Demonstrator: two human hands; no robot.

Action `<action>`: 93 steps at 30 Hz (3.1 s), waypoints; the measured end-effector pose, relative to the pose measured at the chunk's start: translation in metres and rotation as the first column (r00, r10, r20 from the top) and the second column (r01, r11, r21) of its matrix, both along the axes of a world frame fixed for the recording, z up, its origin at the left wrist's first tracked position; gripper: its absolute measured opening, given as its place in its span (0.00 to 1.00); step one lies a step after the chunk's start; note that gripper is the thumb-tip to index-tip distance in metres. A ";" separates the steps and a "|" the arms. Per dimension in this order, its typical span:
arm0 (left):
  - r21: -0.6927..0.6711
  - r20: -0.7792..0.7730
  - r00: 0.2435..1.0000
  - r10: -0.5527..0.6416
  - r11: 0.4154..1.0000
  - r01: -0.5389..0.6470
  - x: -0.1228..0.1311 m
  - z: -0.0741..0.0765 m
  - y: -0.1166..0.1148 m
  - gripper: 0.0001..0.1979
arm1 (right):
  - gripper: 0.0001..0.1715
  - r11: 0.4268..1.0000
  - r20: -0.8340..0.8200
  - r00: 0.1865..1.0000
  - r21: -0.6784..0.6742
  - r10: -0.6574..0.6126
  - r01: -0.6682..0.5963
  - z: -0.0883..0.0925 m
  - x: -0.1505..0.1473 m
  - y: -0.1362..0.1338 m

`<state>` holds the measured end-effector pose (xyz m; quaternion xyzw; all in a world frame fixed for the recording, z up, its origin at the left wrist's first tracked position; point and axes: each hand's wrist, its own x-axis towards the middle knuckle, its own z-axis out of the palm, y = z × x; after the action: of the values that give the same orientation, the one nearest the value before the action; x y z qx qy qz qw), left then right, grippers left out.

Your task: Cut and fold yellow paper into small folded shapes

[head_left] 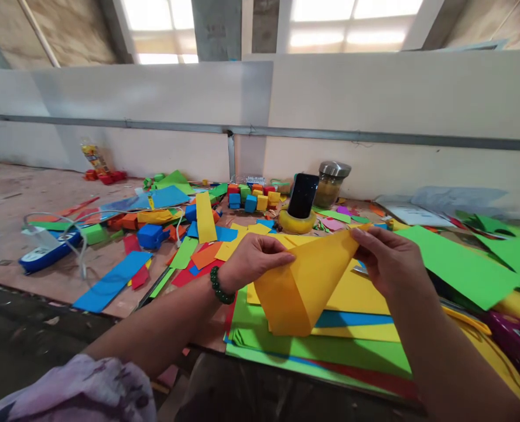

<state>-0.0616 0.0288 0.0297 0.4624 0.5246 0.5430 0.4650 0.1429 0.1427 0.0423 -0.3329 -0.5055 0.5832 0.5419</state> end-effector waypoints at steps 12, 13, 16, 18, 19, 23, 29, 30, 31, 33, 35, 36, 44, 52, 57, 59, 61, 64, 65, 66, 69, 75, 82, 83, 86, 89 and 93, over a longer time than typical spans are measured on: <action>0.059 -0.145 0.989 0.024 0.998 -0.016 0.001 0.001 -0.006 0.15 | 0.16 0.999 -0.030 0.999 0.049 0.020 -0.018 0.007 0.001 -0.009; 0.063 -0.155 0.988 0.026 0.998 -0.017 0.001 0.001 -0.007 0.15 | 0.16 0.998 -0.037 0.999 0.054 0.031 -0.029 0.008 0.001 -0.010; 0.057 -0.169 0.985 0.018 0.998 -0.009 0.002 0.003 -0.008 0.15 | 0.16 0.996 -0.045 0.996 0.054 0.075 -0.072 0.010 0.003 -0.012; 0.043 -0.168 0.986 0.015 0.999 -0.008 0.002 0.004 -0.008 0.15 | 0.16 0.994 -0.034 0.994 0.037 0.101 -0.100 0.011 0.004 -0.011; 0.040 -0.171 0.985 0.017 0.999 -0.010 0.002 0.004 -0.007 0.15 | 0.17 0.994 -0.023 0.994 0.026 0.108 -0.108 0.011 0.005 -0.011; 0.043 -0.212 0.977 0.024 0.999 -0.015 0.001 0.001 -0.008 0.16 | 0.16 0.995 0.023 0.995 0.001 0.095 -0.095 0.008 0.006 -0.007; 0.056 -0.272 0.962 0.030 0.998 -0.015 0.000 -0.001 -0.009 0.16 | 0.15 0.999 0.046 0.998 -0.006 0.047 -0.047 0.005 0.008 -0.005; 0.055 -0.276 0.961 0.027 0.998 -0.012 0.001 -0.001 -0.009 0.16 | 0.15 0.999 0.052 0.998 -0.010 0.045 -0.044 0.005 0.008 -0.005; 0.053 -0.277 0.960 0.024 0.999 -0.010 0.001 -0.001 -0.009 0.16 | 0.15 0.999 0.057 0.998 -0.016 0.041 -0.040 0.005 0.008 -0.005; 0.050 -0.274 0.962 0.022 0.999 -0.008 0.001 -0.001 -0.009 0.16 | 0.16 0.999 0.057 0.998 -0.032 0.034 -0.032 0.006 0.008 -0.005; 0.048 -0.276 0.961 0.020 0.999 -0.007 0.000 -0.001 -0.009 0.16 | 0.15 0.998 0.044 0.999 -0.052 0.030 -0.027 0.007 0.008 -0.005; 0.048 -0.279 0.960 0.019 0.999 -0.005 0.000 -0.001 -0.009 0.16 | 0.15 0.998 0.034 0.999 -0.060 0.030 -0.028 0.007 0.008 -0.005; 0.074 -0.313 0.950 -0.002 0.997 0.027 0.001 0.001 -0.009 0.16 | 0.10 0.998 -0.026 0.998 0.003 -0.055 0.056 0.004 0.002 -0.006; 0.049 -0.159 0.987 0.031 0.999 -0.024 0.002 0.003 -0.008 0.16 | 0.10 0.978 -0.140 0.972 0.060 -0.191 0.201 0.006 0.010 0.004; 0.054 -0.004 0.999 0.032 0.998 -0.031 0.004 0.001 -0.003 0.15 | 0.26 0.940 -0.015 0.951 -0.144 0.309 -0.308 -0.001 -0.010 -0.020; 0.059 0.032 0.999 0.030 0.998 -0.032 0.004 -0.001 -0.002 0.15 | 0.26 0.933 0.037 0.942 -0.160 0.332 -0.323 -0.006 -0.020 -0.032; 0.050 0.067 0.997 0.022 0.998 -0.025 0.004 -0.002 -0.001 0.16 | 0.27 0.946 0.067 0.954 -0.167 0.294 -0.280 -0.010 -0.026 -0.039; -0.002 0.129 0.992 -0.008 1.000 0.009 0.005 -0.001 -0.001 0.15 | 0.26 0.961 0.089 0.968 -0.174 0.233 -0.215 -0.013 -0.028 -0.039; -0.023 0.154 0.988 -0.021 0.999 0.025 0.005 -0.001 -0.001 0.15 | 0.25 0.964 0.094 0.971 -0.173 0.221 -0.203 -0.013 -0.027 -0.038; -0.041 0.180 0.983 -0.036 0.998 0.044 0.005 0.000 -0.001 0.15 | 0.23 0.966 0.096 0.972 -0.172 0.214 -0.196 -0.013 -0.026 -0.037; -0.070 0.241 0.968 -0.065 0.994 0.085 0.003 0.000 -0.001 0.16 | 0.22 0.969 0.101 0.973 -0.161 0.206 -0.188 -0.011 -0.024 -0.036; -0.082 0.259 0.961 -0.097 0.989 0.122 -0.001 -0.001 0.000 0.16 | 0.20 0.975 0.134 0.970 -0.116 0.202 -0.187 -0.009 -0.025 -0.036; -0.017 0.053 0.994 -0.099 0.995 0.100 -0.001 -0.002 0.000 0.15 | 0.21 0.974 0.173 0.960 -0.105 0.219 -0.203 -0.019 -0.022 -0.034; -0.008 0.007 0.995 -0.100 0.995 0.100 -0.001 -0.002 -0.001 0.15 | 0.22 0.974 0.196 0.955 -0.091 0.222 -0.208 -0.021 -0.022 -0.035; -0.007 -0.072 0.990 -0.121 0.993 0.120 0.000 -0.002 -0.002 0.16 | 0.24 0.969 0.245 0.938 -0.057 0.246 -0.239 -0.024 -0.022 -0.038; 0.006 -0.124 0.983 -0.133 0.991 0.134 0.002 -0.002 -0.004 0.17 | 0.20 0.962 0.199 0.942 -0.070 0.272 -0.263 -0.022 -0.023 -0.037; 0.052 -0.271 0.957 -0.102 0.991 0.120 0.004 -0.001 -0.008 0.17 | 0.15 0.976 0.094 0.972 -0.068 0.214 -0.208 -0.010 -0.020 -0.031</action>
<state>-0.0577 0.0206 0.0284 0.5758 0.5370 0.4661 0.4034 0.1232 0.1118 0.0318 -0.3217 -0.5475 0.6344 0.4408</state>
